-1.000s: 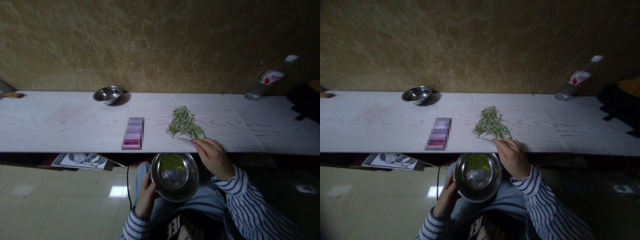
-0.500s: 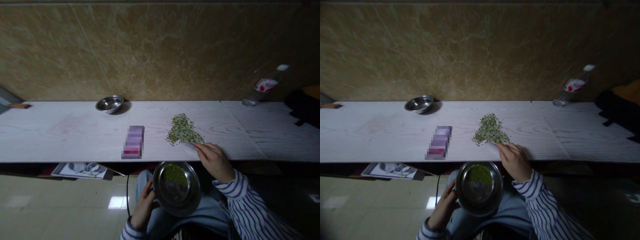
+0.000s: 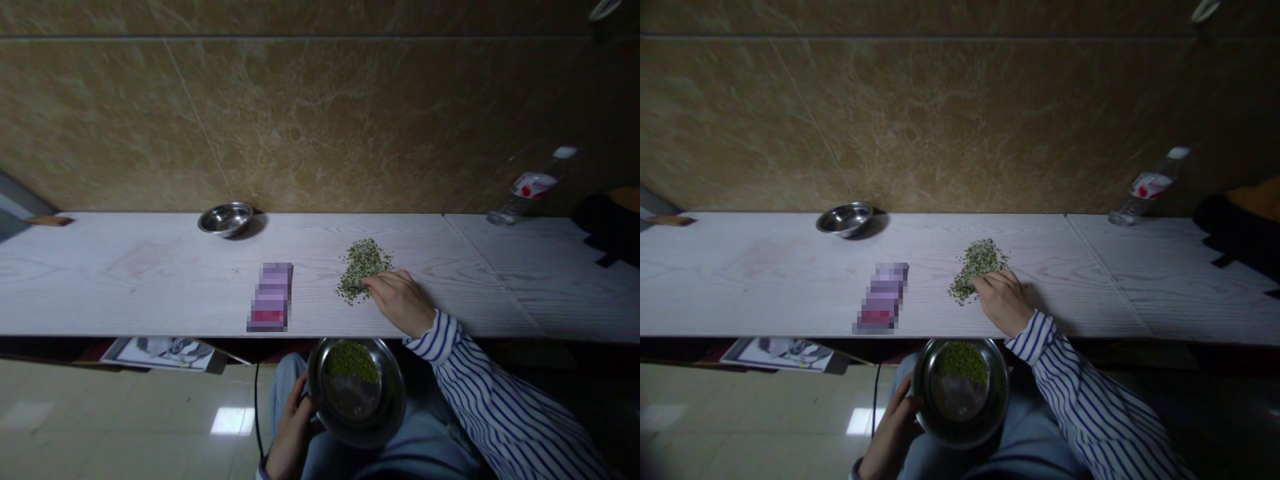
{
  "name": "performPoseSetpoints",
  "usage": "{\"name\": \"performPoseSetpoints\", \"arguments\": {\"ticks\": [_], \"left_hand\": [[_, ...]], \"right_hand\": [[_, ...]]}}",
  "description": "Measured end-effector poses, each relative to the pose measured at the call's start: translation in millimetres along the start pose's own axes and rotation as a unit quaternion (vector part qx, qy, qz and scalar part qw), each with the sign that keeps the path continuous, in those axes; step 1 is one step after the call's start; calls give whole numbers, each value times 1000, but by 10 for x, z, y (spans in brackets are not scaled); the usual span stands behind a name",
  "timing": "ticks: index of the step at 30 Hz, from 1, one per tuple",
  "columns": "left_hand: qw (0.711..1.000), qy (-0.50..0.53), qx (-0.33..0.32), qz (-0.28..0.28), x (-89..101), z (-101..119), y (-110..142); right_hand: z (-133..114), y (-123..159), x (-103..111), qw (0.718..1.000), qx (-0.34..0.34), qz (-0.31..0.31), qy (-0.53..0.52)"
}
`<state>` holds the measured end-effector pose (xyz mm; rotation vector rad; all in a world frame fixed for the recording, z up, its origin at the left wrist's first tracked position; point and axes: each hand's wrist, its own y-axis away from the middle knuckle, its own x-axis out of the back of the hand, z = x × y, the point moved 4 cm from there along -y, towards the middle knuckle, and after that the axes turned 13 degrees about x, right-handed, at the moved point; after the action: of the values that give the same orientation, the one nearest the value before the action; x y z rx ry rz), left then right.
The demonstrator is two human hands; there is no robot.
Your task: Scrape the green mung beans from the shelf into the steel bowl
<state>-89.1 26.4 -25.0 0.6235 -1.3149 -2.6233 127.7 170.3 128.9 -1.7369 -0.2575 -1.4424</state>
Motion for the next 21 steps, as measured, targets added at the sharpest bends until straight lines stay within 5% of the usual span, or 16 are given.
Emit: {"name": "performPoseSetpoints", "arguments": {"ticks": [12, 21], "left_hand": [[999, 36, -6, -7, 35, 18, -72], [1000, 28, 5, -7, 25, 16, -75]], "right_hand": [[4, -341, -268, 996, 15, -76, 42], [176, -278, -181, 998, -7, -23, 49]]}}
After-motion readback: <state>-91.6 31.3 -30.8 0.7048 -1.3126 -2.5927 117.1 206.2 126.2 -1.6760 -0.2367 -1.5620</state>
